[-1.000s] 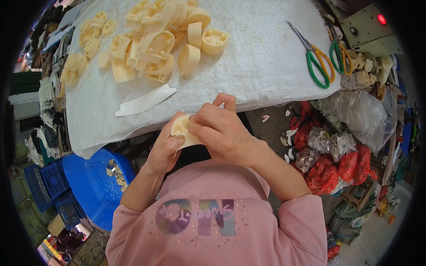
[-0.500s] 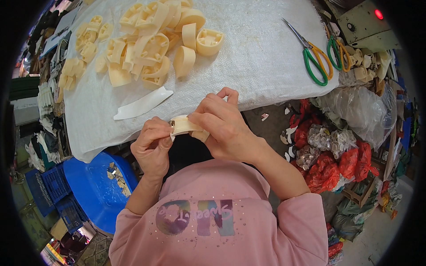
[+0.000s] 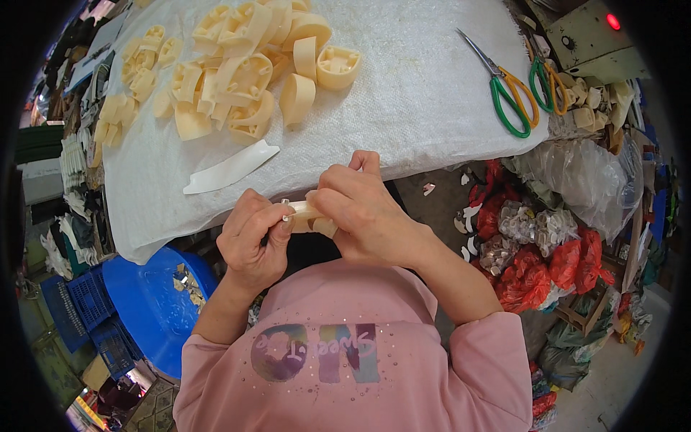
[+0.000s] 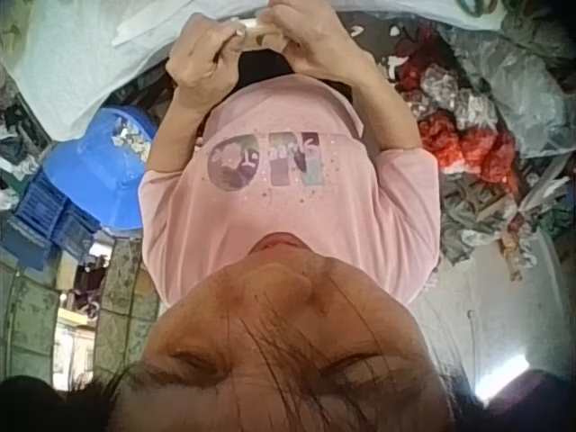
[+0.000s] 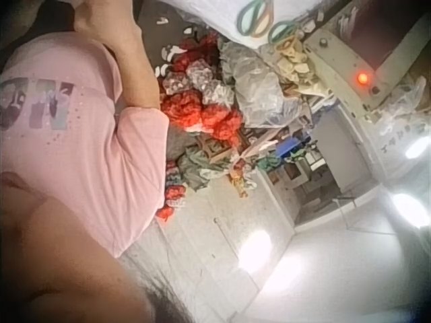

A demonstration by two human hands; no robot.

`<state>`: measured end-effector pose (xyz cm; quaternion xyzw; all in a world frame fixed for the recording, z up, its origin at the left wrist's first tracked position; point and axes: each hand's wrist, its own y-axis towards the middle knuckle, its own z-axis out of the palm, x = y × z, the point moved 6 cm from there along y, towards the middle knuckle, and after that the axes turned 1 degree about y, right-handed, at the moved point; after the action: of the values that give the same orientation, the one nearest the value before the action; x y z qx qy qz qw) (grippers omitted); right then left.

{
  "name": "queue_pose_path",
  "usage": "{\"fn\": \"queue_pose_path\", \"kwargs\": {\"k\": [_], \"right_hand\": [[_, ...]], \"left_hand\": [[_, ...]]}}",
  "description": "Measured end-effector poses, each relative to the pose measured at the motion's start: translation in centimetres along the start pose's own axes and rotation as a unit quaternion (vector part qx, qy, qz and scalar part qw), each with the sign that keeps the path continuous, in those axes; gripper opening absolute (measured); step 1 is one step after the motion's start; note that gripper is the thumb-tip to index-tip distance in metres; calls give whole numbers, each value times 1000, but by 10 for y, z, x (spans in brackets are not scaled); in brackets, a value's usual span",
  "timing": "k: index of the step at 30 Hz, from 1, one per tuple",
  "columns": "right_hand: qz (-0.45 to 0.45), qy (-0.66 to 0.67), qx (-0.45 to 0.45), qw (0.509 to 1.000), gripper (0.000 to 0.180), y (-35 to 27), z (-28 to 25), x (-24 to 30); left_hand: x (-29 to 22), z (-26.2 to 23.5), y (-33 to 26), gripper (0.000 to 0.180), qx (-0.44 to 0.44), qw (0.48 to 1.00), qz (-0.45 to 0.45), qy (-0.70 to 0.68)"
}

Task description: Trimming foam shoe components with scissors and applying adhesive strips to assemble them.

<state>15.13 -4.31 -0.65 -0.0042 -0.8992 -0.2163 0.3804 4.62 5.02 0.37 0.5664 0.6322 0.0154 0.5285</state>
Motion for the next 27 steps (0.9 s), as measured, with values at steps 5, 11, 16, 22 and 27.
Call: {"fn": "queue_pose_path", "kwargs": {"k": [5, 11, 16, 22, 27], "right_hand": [[-1, -4, 43, 999, 31, 0, 4, 2], [-32, 10, -3, 999, 33, 2, -2, 0], [-100, -33, -60, 993, 35, 3, -8, 6], [-108, -155, -2, 982, 38, 13, -17, 10], [-8, 58, -131, 990, 42, 2, -48, 17]], "left_hand": [[0, 3, 2, 12, 24, 999, 1, 24], [0, 3, -3, 18, -5, 994, -46, -103], [-8, -7, -10, 30, -33, 997, 41, 51], [-8, -12, -11, 35, -55, 997, 18, 56], [7, -29, -13, 38, -114, 990, -12, 80]]}}
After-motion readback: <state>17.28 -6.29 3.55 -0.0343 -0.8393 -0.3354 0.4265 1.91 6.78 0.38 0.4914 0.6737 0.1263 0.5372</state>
